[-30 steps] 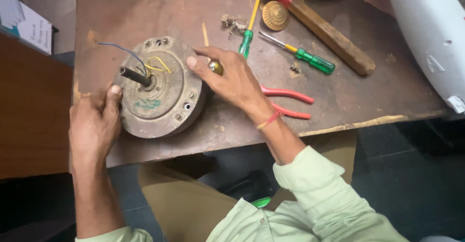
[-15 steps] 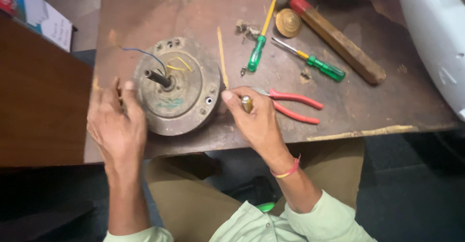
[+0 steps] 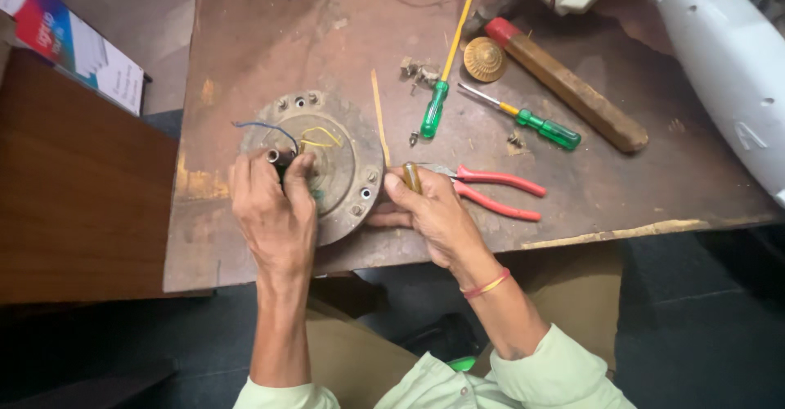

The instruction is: The person disassembles and inspects a ceiling fan motor by hand, using pliers and a screwdriver to remove wires and screws, and rotating the central shaft.

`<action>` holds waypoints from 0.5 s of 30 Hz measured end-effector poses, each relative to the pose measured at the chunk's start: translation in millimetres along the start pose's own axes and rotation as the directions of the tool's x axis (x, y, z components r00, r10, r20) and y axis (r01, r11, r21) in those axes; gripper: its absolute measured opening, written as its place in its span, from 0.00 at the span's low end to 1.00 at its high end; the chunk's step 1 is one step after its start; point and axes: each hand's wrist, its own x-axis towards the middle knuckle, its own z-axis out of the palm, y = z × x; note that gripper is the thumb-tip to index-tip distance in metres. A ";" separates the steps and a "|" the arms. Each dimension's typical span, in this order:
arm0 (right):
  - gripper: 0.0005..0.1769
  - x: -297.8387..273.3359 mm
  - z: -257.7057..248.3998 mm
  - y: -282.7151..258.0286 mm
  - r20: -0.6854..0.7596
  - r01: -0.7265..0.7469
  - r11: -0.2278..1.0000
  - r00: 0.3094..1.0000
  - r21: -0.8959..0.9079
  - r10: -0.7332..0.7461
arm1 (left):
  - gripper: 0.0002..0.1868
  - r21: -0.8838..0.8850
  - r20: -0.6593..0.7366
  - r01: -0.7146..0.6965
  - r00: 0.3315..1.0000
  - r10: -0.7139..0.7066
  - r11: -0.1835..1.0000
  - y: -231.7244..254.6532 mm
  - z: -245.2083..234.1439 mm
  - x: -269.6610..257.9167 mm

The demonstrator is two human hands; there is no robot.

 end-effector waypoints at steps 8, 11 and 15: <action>0.19 -25.5 36.5 -30.8 0.094 0.200 0.976 0.974 0.085 -0.208 | 0.09 -0.827 -0.017 0.322 0.806 -0.592 0.461 -21.2 -23.9 -1.7; 0.17 -18.2 53.8 -39.2 -0.044 0.304 0.918 0.945 -0.254 -0.325 | 0.10 -0.918 0.045 0.269 0.800 -0.598 0.291 -34.5 -30.8 -13.0; 0.14 -27.0 78.9 -43.0 0.153 0.608 0.510 0.720 -0.609 -0.677 | 0.09 -0.951 0.167 0.293 0.759 -0.629 0.101 -48.2 -28.6 -37.3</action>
